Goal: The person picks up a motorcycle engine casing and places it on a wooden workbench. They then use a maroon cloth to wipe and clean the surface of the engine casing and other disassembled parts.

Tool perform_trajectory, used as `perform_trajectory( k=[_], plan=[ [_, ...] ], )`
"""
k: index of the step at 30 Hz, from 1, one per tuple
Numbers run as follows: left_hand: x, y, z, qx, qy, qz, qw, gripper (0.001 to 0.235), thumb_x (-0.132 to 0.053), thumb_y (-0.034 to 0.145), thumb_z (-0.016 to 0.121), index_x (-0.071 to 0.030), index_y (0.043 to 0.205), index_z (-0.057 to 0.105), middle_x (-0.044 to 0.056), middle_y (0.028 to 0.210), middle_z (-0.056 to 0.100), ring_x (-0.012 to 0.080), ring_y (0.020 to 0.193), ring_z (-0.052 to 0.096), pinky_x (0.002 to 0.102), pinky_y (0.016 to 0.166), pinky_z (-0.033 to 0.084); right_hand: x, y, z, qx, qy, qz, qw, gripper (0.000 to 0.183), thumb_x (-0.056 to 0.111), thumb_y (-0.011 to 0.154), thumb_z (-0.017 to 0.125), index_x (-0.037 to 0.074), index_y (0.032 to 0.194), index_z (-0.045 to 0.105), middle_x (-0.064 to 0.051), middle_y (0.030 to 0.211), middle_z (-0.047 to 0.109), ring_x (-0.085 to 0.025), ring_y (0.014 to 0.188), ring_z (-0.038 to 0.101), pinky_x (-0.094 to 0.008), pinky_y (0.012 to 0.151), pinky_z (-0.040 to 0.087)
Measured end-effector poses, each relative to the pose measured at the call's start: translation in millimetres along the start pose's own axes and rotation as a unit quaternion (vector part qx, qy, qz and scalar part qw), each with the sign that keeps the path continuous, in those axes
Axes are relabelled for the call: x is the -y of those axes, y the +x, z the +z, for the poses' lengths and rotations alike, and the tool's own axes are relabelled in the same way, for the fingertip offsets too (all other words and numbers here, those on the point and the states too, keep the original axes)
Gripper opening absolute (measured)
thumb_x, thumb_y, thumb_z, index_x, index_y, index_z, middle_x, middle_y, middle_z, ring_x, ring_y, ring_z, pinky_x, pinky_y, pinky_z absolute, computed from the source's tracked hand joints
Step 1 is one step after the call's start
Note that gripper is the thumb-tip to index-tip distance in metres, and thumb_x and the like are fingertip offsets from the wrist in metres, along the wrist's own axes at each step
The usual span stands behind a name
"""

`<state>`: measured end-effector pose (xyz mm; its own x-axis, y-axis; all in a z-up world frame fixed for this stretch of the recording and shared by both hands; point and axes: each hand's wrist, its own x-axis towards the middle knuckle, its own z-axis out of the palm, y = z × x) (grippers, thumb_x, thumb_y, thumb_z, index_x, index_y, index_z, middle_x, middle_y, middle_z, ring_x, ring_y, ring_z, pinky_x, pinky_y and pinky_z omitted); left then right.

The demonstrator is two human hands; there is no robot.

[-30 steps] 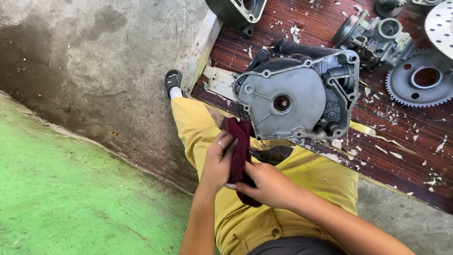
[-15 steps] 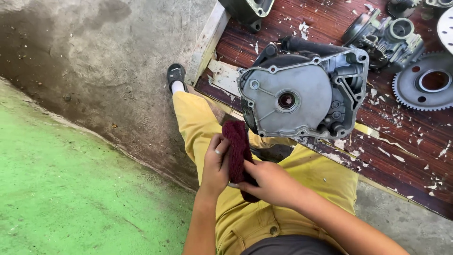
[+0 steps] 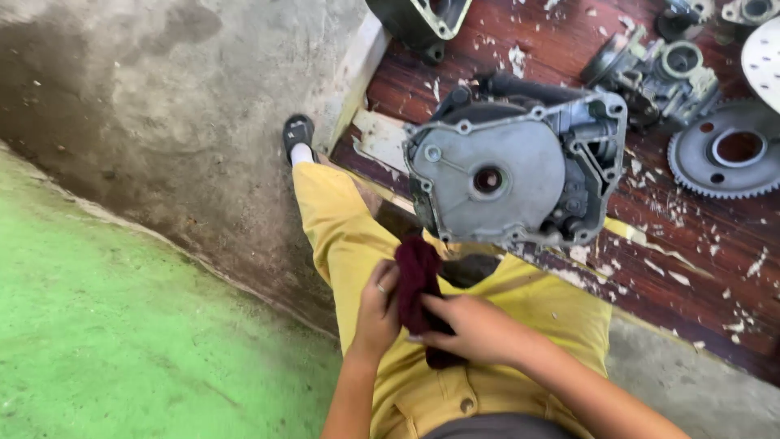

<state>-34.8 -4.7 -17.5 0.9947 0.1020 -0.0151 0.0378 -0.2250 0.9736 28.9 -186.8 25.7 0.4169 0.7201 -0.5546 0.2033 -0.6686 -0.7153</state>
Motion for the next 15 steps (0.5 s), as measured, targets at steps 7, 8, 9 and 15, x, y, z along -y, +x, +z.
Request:
perform_trajectory(
  k=[7,8,9,15],
  plan=[
    [-19,28,-10,-0.033,0.048,0.049,0.997,0.021,-0.007,0.103,0.044,0.0,0.112,0.061,0.016,0.105,0.056,0.0344,0.089,0.06,0.041,0.088,0.053,26,5,-27,-0.031,-0.018,-0.012,0.999,0.046,0.044,0.092,0.067,0.008,0.118,0.061,-0.02,0.11,0.073,-0.043,0.102,0.072,-0.053,0.083,0.059],
    [-22,33,-10,-0.027,0.071,0.037,0.996,0.025,-0.006,0.101,0.044,-0.003,0.117,0.062,0.014,0.106,0.057,0.0376,0.088,0.062,0.043,0.085,0.054,29,4,-33,-0.038,-0.017,-0.011,0.999,0.041,0.042,0.092,0.067,0.008,0.114,0.061,-0.019,0.109,0.073,-0.042,0.102,0.072,-0.051,0.083,0.059],
    [-21,31,-8,-0.025,0.07,0.038,0.997,0.025,-0.006,0.101,0.044,-0.003,0.117,0.062,0.014,0.106,0.057,0.0376,0.088,0.062,0.043,0.085,0.054,25,2,-31,-0.039,-0.017,-0.009,0.999,0.041,0.042,0.092,0.067,0.008,0.114,0.061,-0.019,0.109,0.073,-0.042,0.102,0.072,-0.051,0.083,0.059],
    [-30,17,-8,0.01,0.156,-0.001,0.988,0.032,-0.012,0.099,0.047,-0.014,0.127,0.062,0.009,0.109,0.06,0.0439,0.092,0.067,0.052,0.076,0.058,21,-6,-19,-0.013,0.031,-0.001,0.999,0.047,0.045,0.092,0.069,0.003,0.112,0.062,-0.024,0.107,0.074,-0.045,0.104,0.072,-0.054,0.086,0.059]
  ],
)
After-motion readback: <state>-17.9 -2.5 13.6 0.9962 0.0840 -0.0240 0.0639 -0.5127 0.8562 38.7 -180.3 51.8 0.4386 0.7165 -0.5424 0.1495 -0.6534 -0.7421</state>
